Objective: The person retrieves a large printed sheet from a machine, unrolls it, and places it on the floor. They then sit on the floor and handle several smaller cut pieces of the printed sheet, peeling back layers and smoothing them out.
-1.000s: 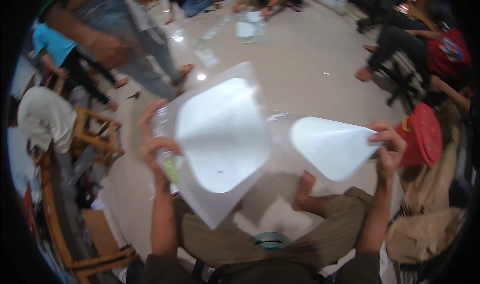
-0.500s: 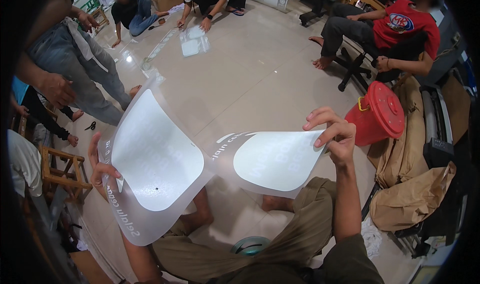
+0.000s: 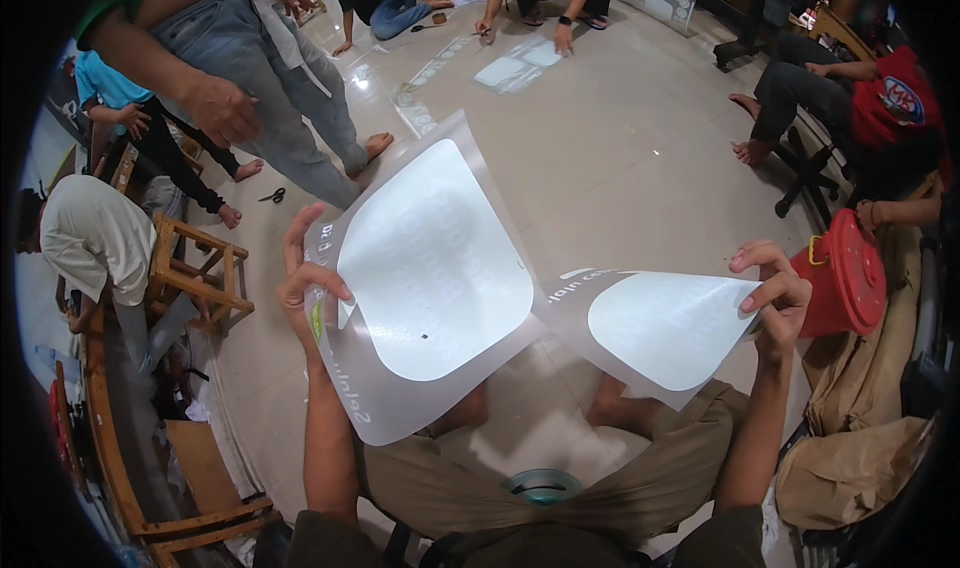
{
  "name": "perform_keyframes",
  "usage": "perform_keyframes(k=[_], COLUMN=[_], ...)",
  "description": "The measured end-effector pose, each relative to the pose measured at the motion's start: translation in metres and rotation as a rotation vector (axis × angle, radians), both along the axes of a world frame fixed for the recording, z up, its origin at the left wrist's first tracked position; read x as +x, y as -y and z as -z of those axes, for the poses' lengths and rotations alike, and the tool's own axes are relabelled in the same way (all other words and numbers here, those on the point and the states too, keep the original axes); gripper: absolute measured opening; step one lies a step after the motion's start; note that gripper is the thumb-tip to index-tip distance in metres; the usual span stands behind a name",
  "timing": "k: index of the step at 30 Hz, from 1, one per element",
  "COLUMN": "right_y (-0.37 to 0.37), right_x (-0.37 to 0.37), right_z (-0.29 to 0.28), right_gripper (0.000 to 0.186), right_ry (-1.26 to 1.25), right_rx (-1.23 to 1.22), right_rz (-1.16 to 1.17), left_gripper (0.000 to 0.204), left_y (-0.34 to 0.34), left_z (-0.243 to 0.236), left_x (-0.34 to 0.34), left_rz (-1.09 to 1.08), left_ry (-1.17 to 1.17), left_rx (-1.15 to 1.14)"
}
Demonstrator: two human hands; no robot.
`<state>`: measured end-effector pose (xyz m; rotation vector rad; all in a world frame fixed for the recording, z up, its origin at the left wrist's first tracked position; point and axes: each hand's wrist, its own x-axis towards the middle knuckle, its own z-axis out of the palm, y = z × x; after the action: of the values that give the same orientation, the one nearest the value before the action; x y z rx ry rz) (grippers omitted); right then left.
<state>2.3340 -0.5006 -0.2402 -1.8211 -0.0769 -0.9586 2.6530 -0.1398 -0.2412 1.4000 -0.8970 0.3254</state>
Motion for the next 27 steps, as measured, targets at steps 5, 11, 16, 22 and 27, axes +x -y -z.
perform_keyframes(k=[5, 11, 16, 22, 27], right_y=[-0.003, 0.002, 0.011, 0.015, -0.020], right_x=[0.003, 0.038, 0.101, 0.155, 0.125], right_z=[0.000, 0.038, 0.131, 0.187, 0.275], right_gripper=[0.016, 0.024, 0.014, 0.007, 0.014], right_ry=[-0.049, -0.529, -1.145, -0.747, -0.589], right_rx=[-0.006, -0.028, -0.632, -0.923, -0.987], right_rz=[0.046, 0.354, 0.142, 0.562, 0.460], left_gripper=[0.020, 0.025, 0.037, 0.027, 0.025], left_y=[-0.009, 0.007, 0.048, 0.122, 0.125], left_z=[0.001, 0.049, 0.133, 0.183, 0.282], left_x=[0.004, 0.019, 0.047, 0.054, -0.016], left_rz=[0.015, -0.090, 0.080, -0.365, -0.335], left_ry=[0.017, -0.147, -0.114, 0.039, 0.170], left_rx=[0.071, 0.630, 1.305, 0.994, 0.863])
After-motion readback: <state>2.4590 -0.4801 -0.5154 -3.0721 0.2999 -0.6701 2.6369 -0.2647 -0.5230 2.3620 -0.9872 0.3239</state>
